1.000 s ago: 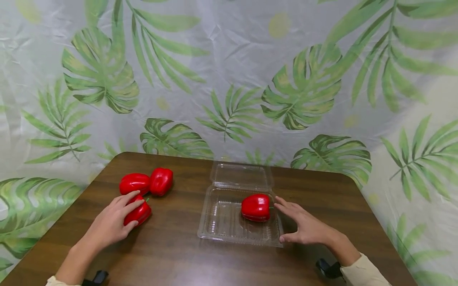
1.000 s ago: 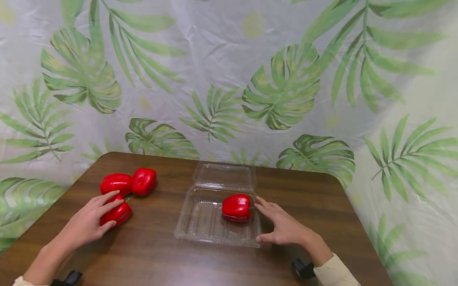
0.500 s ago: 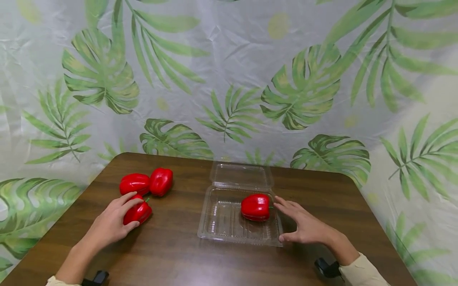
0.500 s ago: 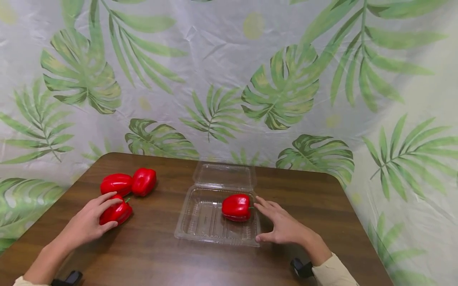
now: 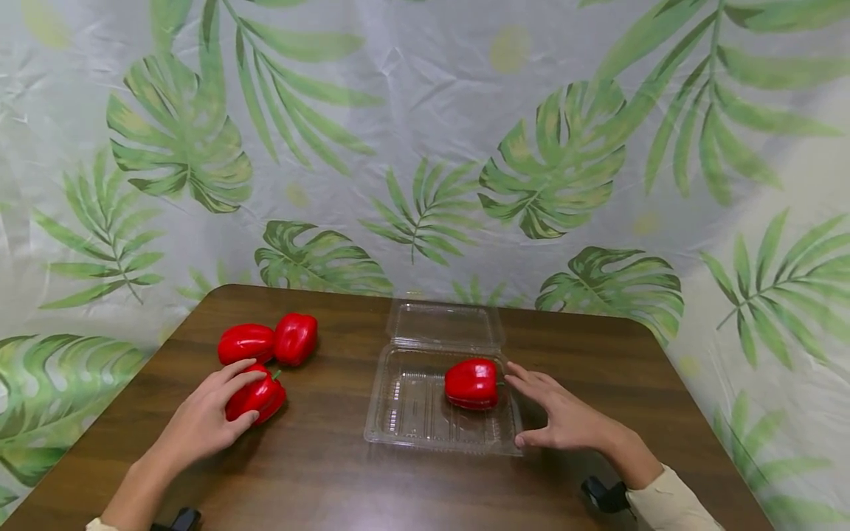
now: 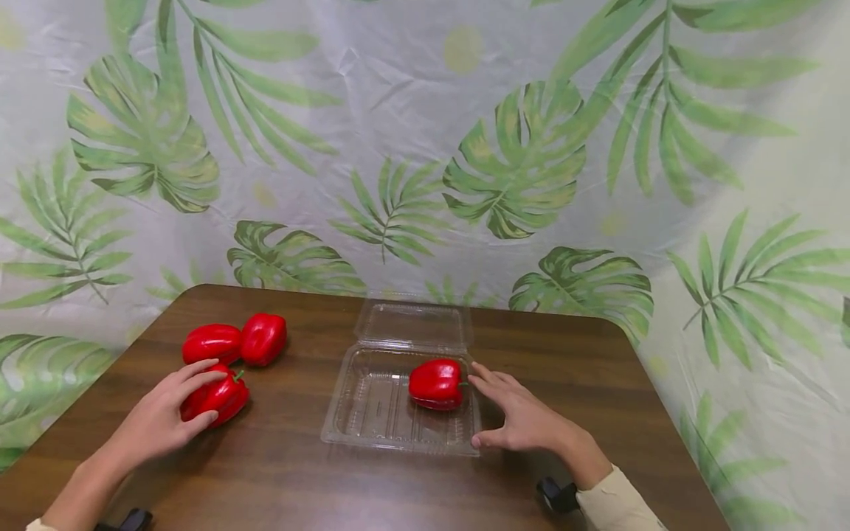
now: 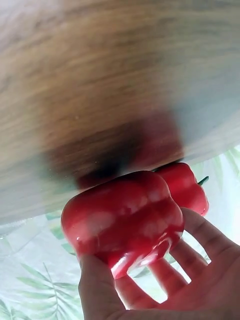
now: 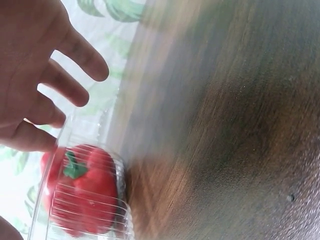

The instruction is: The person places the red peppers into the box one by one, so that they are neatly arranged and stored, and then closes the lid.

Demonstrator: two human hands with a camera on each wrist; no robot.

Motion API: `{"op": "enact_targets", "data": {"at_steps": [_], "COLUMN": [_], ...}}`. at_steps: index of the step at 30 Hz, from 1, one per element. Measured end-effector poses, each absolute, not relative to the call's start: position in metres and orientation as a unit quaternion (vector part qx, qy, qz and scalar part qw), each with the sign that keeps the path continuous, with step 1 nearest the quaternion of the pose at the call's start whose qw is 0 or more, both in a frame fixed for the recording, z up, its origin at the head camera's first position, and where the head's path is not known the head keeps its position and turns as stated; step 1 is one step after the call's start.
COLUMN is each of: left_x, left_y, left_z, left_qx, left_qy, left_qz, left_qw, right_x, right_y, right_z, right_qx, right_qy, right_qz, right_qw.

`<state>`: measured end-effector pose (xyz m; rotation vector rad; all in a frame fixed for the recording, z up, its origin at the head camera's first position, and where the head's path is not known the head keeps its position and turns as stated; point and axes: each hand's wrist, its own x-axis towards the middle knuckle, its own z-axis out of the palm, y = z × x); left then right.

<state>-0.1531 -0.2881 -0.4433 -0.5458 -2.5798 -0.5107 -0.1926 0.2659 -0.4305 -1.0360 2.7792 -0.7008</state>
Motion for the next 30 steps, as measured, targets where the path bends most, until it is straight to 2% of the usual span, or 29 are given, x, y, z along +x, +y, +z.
{"op": "enact_targets", "data": {"at_steps": [10,17,30], "left_x": [-0.154,-0.160,-0.160], "left_y": [-0.280,-0.264,-0.232], "left_z": [-0.441,-0.423,-0.395], "left_qx": [-0.205,-0.224,-0.286], "left_qy": [-0.925,-0.911,-0.891], "left_qz": [-0.191,-0.219,-0.249], "left_qw": [0.255,0.268,0.251], "right_x": [-0.192,-0.192,-0.191], "right_y": [0.266,0.266,0.265], "right_z": [-0.430,-0.430,-0.429], "right_qx": [-0.346,-0.347,-0.348], "right_qy": [0.908,0.910,0.911], "right_qz": [-0.234,-0.226,-0.219], "right_qw": [0.039,0.031,0.025]}}
